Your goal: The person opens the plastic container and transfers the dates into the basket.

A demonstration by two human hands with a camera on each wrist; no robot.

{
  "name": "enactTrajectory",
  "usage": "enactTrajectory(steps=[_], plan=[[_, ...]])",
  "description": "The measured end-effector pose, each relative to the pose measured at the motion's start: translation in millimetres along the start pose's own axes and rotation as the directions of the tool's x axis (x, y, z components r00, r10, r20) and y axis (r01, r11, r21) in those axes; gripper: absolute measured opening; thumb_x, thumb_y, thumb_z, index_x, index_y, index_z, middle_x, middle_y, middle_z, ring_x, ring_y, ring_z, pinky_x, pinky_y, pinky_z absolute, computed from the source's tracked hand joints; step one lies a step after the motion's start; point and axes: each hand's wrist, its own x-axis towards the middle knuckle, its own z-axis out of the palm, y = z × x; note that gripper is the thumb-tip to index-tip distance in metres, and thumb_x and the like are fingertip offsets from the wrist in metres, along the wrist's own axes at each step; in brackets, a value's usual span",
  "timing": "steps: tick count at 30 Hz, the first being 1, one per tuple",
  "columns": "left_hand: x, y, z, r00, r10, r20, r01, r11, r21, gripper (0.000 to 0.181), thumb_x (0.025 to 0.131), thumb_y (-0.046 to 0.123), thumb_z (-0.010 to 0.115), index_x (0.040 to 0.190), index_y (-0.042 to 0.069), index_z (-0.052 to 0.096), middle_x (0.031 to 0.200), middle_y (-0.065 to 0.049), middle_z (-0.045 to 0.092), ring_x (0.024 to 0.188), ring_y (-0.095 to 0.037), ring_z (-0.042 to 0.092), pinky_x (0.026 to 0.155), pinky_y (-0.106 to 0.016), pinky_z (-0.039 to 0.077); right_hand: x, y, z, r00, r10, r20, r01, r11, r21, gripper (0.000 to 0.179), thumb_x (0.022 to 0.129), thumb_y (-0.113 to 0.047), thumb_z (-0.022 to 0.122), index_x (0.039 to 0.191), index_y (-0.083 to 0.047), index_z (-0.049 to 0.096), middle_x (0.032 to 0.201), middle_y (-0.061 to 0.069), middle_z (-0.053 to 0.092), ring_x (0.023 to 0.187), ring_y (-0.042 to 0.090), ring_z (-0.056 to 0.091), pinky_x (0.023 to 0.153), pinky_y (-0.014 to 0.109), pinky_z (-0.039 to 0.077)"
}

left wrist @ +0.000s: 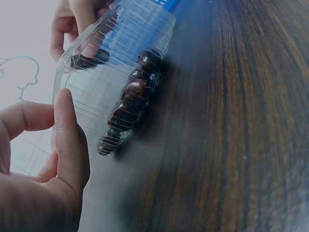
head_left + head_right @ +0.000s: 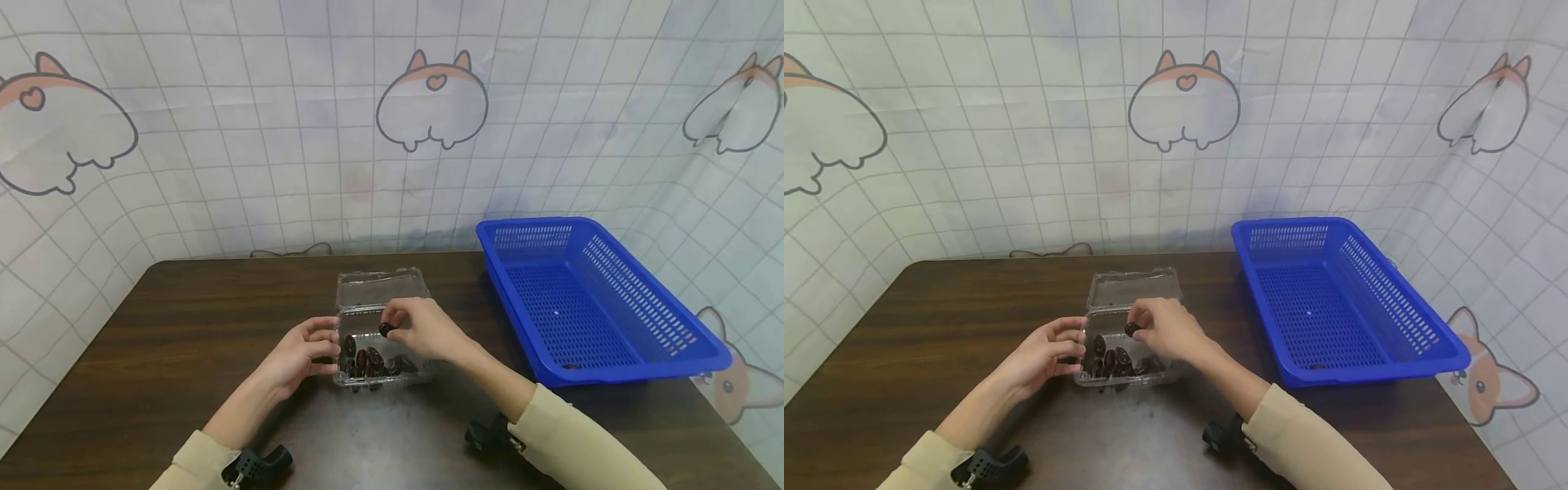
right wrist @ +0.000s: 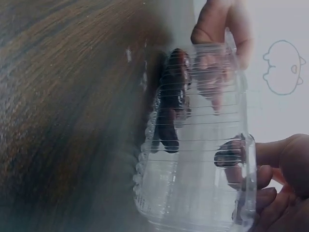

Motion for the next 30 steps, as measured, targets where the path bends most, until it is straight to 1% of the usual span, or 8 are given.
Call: enactTrajectory(steps=[3,8,12,18,23,30], plan=[[-1.0,-0.2,0.2,1.000,-0.001,-0.003,0.001,1.000,0.001,0.055,0.096,-0.003,0.059,0.147,-0.004,0.038,0.106,-0.007,0.057,0.088,-0.020,0.059,0.075,-0.036,0.060,-2.7,-1,-3,1.000,0.008,-0.012,-0.008,1.000,0.018,0.016,0.090,-0.010,0.079,0.100,-0.018,0.069,0.087,-0.006,0.068,0.071,0.010,0.061,0.068,0.035,0.050],[-2.3,0.8,-0.2,1.000,-0.003,0.009,0.003,1.000,0.000,0.055,0.098,-0.002,0.059,0.148,-0.005,0.037,0.108,-0.008,0.056,0.088,-0.019,0.059,0.075,-0.035,0.060,-8.0,-1,-9,0.999,0.022,-0.032,-0.020,0.998,0.054,0.016,0.092,-0.012,0.078,0.104,-0.018,0.069,0.089,-0.005,0.068,0.055,0.010,0.050,0.058,0.031,0.044],[-2.4,1.2,-0.4,1.000,0.001,0.013,-0.001,1.000,0.002,0.055,0.098,-0.001,0.058,0.149,-0.005,0.036,0.108,-0.009,0.056,0.088,-0.018,0.059,0.076,-0.036,0.060,-13.3,-1,-16,0.998,0.028,-0.048,-0.023,0.995,0.101,0.016,0.093,-0.011,0.076,0.107,-0.017,0.070,0.092,-0.003,0.069,0.051,0.011,0.047,0.055,0.031,0.044],[-3.3,0.4,-0.8,1.000,-0.002,0.012,0.002,1.000,-0.001,0.055,0.098,-0.002,0.059,0.149,-0.004,0.037,0.107,-0.008,0.057,0.087,-0.018,0.059,0.076,-0.036,0.060,-22.0,-2,-28,0.996,0.059,-0.060,-0.049,0.986,0.162,0.016,0.094,-0.011,0.075,0.109,-0.015,0.070,0.095,0.000,0.068,0.053,0.016,0.049,0.056,0.035,0.046],[-3.4,-1.5,-1.2,1.000,-0.003,0.006,0.003,1.000,-0.009,0.055,0.098,-0.002,0.059,0.148,-0.004,0.037,0.107,-0.008,0.057,0.087,-0.018,0.059,0.076,-0.036,0.060,-29.3,0,-37,0.995,0.074,-0.071,-0.062,0.986,0.154,0.016,0.094,-0.013,0.075,0.110,-0.014,0.071,0.095,0.000,0.069,0.060,0.020,0.054,0.058,0.036,0.047],[-2.9,-1.7,-0.8,1.000,-0.001,-0.009,0.001,1.000,-0.012,0.055,0.096,-0.003,0.059,0.148,-0.004,0.038,0.108,-0.009,0.057,0.087,-0.019,0.060,0.075,-0.036,0.061,-35.6,4,-49,0.987,0.091,-0.133,-0.071,0.987,0.143,0.017,0.096,-0.015,0.074,0.112,-0.014,0.070,0.100,0.005,0.070,0.068,0.023,0.060,0.060,0.038,0.048]])
